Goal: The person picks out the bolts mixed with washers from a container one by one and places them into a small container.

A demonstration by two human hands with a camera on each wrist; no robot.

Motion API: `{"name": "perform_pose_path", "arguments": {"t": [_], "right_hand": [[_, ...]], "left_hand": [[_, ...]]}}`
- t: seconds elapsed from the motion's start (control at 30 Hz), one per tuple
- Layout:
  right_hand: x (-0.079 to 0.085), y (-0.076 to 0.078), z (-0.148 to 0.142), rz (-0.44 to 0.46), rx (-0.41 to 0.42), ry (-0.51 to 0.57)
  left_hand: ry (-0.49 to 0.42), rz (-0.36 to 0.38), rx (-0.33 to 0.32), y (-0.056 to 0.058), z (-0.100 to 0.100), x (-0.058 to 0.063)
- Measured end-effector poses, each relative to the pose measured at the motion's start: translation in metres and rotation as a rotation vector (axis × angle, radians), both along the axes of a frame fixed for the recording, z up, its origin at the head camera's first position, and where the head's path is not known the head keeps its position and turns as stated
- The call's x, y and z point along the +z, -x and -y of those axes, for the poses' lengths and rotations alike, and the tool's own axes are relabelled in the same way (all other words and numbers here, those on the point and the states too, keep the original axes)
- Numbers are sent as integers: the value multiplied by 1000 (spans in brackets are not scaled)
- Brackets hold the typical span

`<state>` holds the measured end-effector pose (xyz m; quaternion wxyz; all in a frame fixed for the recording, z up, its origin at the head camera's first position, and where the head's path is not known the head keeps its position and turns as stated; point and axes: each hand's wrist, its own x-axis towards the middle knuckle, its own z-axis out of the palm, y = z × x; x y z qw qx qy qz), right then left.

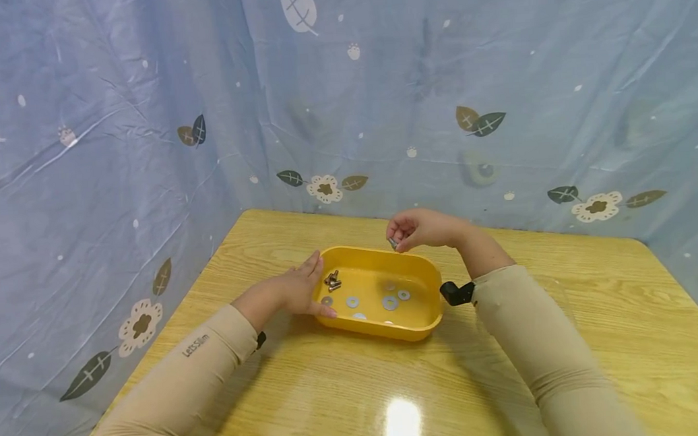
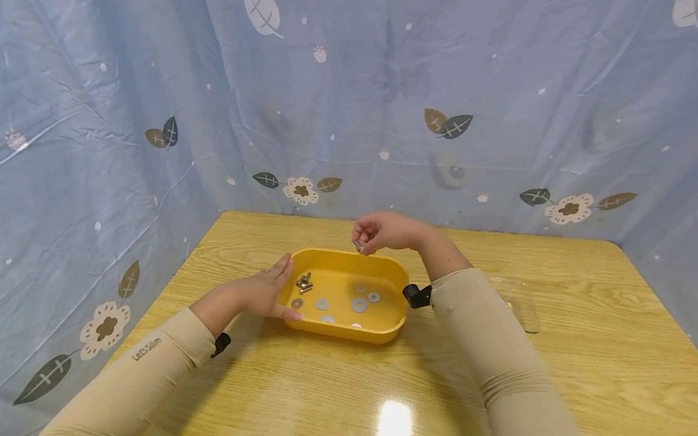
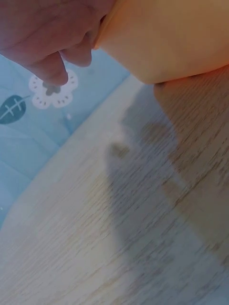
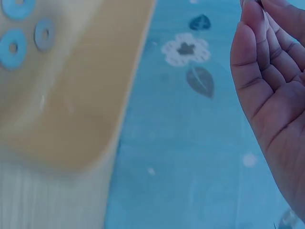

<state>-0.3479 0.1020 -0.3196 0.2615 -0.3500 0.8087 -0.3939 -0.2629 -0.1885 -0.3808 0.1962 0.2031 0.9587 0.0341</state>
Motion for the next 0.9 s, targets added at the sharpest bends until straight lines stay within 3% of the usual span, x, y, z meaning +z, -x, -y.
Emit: {"name": "perform_pose_path", "arguments": {"t": [0.37, 0.57, 0.9], "right_hand": [[14, -14, -83, 9, -115, 42], [5, -23, -127, -6, -173, -4], [-19, -30, -187, 56, -251, 5]], "left_hand": [[-21, -7, 5, 2, 1, 3], [-19, -8, 0, 1, 1, -3], [-12, -29, -6, -1, 0, -4]]}}
